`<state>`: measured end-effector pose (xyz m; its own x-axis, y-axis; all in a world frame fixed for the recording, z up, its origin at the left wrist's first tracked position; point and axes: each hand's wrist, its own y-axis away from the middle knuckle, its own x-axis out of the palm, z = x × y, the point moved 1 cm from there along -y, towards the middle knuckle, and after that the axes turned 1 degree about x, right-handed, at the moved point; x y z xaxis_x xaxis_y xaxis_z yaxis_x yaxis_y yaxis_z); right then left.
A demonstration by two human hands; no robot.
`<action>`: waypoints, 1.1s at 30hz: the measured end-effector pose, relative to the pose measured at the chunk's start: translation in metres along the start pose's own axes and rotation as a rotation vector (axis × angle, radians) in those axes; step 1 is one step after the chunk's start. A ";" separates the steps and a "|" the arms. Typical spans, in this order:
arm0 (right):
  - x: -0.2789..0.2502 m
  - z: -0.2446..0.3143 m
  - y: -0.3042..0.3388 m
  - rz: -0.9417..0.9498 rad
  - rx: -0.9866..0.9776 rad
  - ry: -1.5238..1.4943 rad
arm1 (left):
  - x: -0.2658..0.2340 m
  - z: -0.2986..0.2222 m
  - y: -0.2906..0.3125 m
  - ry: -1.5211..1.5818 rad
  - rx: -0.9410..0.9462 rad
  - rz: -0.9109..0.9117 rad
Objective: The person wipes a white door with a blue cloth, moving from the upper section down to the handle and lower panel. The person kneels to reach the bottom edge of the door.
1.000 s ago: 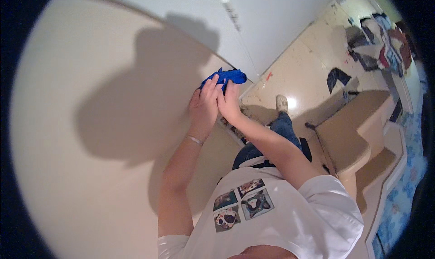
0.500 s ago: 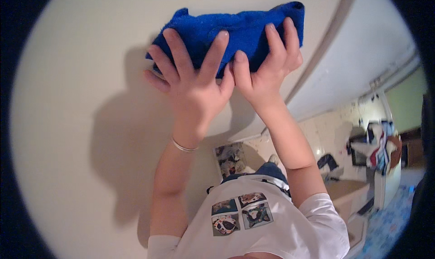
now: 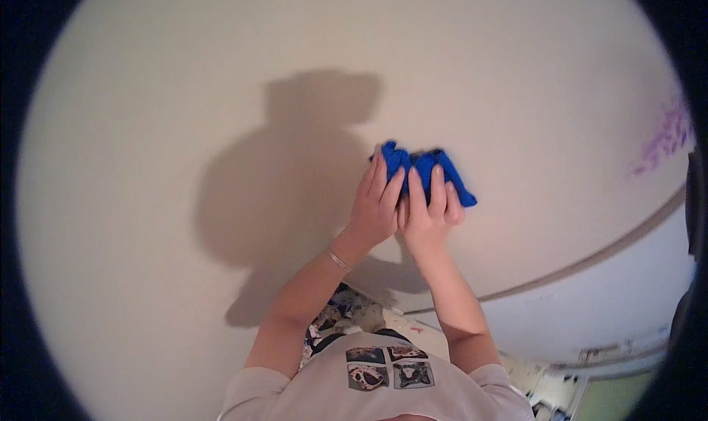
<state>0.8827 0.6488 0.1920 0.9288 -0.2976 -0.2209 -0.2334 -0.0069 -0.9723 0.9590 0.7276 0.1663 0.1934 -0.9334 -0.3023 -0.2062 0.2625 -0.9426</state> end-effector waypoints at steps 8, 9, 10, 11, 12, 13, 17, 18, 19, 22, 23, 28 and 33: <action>0.040 0.082 -0.095 0.058 -0.074 -0.845 | -0.126 0.007 -0.069 -0.584 -0.053 0.017; 0.051 0.104 -0.091 0.099 -0.103 -0.987 | -0.145 0.008 -0.063 -0.683 -0.078 0.015; 0.064 0.123 -0.086 0.136 -0.139 -1.114 | -0.157 0.009 -0.058 -0.769 -0.097 0.006; 0.074 0.154 -0.066 0.151 -0.062 -1.304 | -0.173 0.008 -0.049 -0.863 -0.120 0.011; 0.069 0.162 -0.061 0.130 -0.123 -1.222 | -0.183 0.003 -0.042 -0.909 -0.159 -0.004; 0.060 0.173 -0.055 0.101 -0.167 -1.153 | -0.194 -0.004 -0.037 -1.027 -0.132 0.016; 0.024 0.218 -0.078 -0.020 -0.231 -1.057 | -0.254 -0.012 -0.020 -1.484 -0.021 0.002; 0.011 0.223 -0.099 -0.049 -0.249 -1.057 | -0.265 -0.016 -0.033 -1.590 0.017 -0.075; -0.004 0.230 -0.118 -0.128 -0.260 -1.091 | -0.278 -0.025 -0.043 -1.695 0.048 -0.147; -0.048 0.243 -0.176 -0.195 -0.389 -1.178 | -0.334 -0.048 -0.077 -1.505 -0.001 -0.018; -0.057 0.242 -0.195 -0.228 -0.429 -1.205 | -0.344 -0.053 -0.089 -1.524 0.045 -0.068; -0.094 0.253 -0.250 -0.379 -0.431 -1.188 | -0.382 -0.066 -0.132 -1.489 0.052 -0.177; -0.081 0.248 -0.194 -0.331 -0.554 -1.323 | -0.354 -0.076 -0.074 -1.569 -0.235 -0.135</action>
<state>0.9242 0.9106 0.3801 0.4704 0.8589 -0.2024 0.2431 -0.3466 -0.9060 0.8330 1.0202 0.3535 0.9443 0.2598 -0.2022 -0.2151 0.0219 -0.9764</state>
